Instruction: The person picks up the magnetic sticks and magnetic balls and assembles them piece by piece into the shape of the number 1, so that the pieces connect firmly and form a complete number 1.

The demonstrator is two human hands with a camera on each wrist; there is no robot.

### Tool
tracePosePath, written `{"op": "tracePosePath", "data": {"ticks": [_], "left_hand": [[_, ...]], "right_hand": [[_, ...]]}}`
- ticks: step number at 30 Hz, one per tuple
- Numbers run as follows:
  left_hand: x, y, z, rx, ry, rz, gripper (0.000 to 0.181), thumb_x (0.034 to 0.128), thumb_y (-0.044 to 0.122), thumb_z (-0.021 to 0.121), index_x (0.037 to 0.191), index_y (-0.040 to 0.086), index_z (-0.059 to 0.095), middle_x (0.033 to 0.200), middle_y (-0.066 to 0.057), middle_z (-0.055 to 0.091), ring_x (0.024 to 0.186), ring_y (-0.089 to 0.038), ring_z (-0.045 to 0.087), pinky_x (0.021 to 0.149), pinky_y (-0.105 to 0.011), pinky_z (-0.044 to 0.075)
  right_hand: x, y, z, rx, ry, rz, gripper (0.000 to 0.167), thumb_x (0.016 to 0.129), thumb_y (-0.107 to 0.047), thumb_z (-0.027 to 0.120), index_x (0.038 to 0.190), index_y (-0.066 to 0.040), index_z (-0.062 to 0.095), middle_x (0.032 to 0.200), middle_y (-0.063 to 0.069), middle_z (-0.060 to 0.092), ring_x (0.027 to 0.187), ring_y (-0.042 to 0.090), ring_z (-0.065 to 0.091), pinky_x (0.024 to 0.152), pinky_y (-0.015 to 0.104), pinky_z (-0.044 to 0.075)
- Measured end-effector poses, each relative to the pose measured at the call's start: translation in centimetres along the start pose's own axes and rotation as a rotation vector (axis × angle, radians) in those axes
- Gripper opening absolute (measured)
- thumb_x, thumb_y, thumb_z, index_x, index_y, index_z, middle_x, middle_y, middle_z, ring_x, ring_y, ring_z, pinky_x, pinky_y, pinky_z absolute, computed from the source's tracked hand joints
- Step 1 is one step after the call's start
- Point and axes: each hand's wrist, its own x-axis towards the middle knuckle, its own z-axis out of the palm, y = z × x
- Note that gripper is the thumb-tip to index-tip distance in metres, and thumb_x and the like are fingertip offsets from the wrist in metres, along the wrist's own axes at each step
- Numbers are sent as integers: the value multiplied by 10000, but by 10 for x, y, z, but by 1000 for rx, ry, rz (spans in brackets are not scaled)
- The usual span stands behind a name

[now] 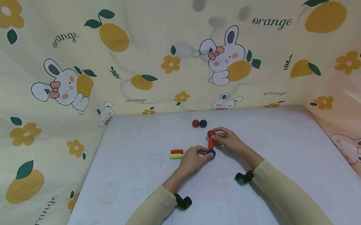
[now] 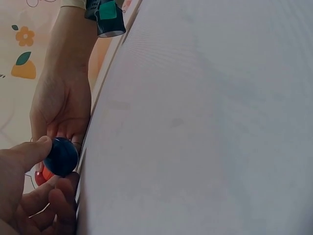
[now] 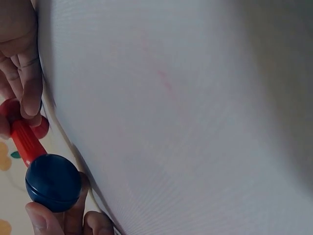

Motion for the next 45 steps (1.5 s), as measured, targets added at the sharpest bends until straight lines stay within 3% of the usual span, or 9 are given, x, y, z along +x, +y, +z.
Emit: {"op": "tracePosePath", "data": {"ticks": [7,14,22,34,45], "left_hand": [[1,1,-1,-25,-4,-20,416,959,493,803,1221,170,790,1066,58,786,1120,-175,679,943,-428,534],[1,0,-1,-30,1,-17,419,963,494,797,1211,156,792,1100,45,794,1129,-177,692,986,-445,535],[1,-1,-1,-41,2,-9,407,982,481,778,1216,148,794,1131,24,798,1148,-193,690,1000,-450,532],[2,-3,0,-75,16,-28,436,1009,500,734,1255,144,789,1180,-4,801,1251,-244,676,1084,-531,494],[2,-1,-3,-101,19,-23,433,1017,486,729,1266,138,786,1187,-10,801,1268,-247,663,1103,-547,474]], "right_hand": [[-1,-1,0,-2,7,6,482,1085,-327,671,1489,-100,538,999,86,769,882,219,683,817,287,568],[-3,-2,1,-32,8,-26,472,1095,-278,657,1493,-59,527,1008,122,775,888,216,688,827,294,564],[-4,0,4,-81,29,-42,442,1086,-270,673,1481,-106,562,1031,118,763,903,221,652,812,298,523],[-13,1,6,-123,39,-80,424,1083,-169,658,1491,-126,550,1077,132,771,917,249,672,824,314,522],[-32,-2,3,-125,-61,-127,407,1073,-102,656,1469,-71,567,1105,183,758,915,312,679,839,370,527]]}}
